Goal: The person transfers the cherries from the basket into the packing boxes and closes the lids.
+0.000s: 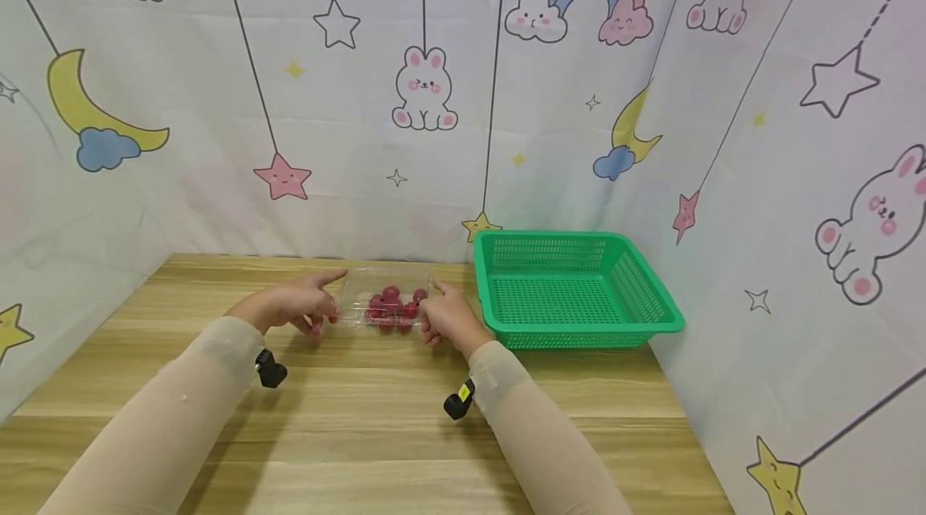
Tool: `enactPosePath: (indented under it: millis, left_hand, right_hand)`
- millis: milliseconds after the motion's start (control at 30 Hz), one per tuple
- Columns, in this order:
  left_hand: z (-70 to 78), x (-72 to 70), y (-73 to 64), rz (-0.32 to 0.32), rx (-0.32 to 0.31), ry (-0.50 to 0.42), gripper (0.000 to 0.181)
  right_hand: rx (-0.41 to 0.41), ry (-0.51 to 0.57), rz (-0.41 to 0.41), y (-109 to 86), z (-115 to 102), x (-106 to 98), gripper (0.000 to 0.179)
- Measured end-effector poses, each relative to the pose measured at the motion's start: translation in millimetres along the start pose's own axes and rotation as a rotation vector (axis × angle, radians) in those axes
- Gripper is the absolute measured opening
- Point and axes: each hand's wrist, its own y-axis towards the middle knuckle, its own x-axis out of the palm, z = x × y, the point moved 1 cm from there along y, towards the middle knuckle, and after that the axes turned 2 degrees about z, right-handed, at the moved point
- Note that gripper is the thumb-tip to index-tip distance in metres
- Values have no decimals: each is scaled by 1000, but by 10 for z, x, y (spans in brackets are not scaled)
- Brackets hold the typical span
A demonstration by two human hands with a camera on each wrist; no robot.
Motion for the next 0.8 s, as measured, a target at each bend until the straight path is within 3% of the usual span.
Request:
enactPosePath:
  millis: [800]
  left_hand:
    - [-10,2,1,9,-2,0,109]
  right_hand:
    - [-5,4,-43,-43,8,-9,82]
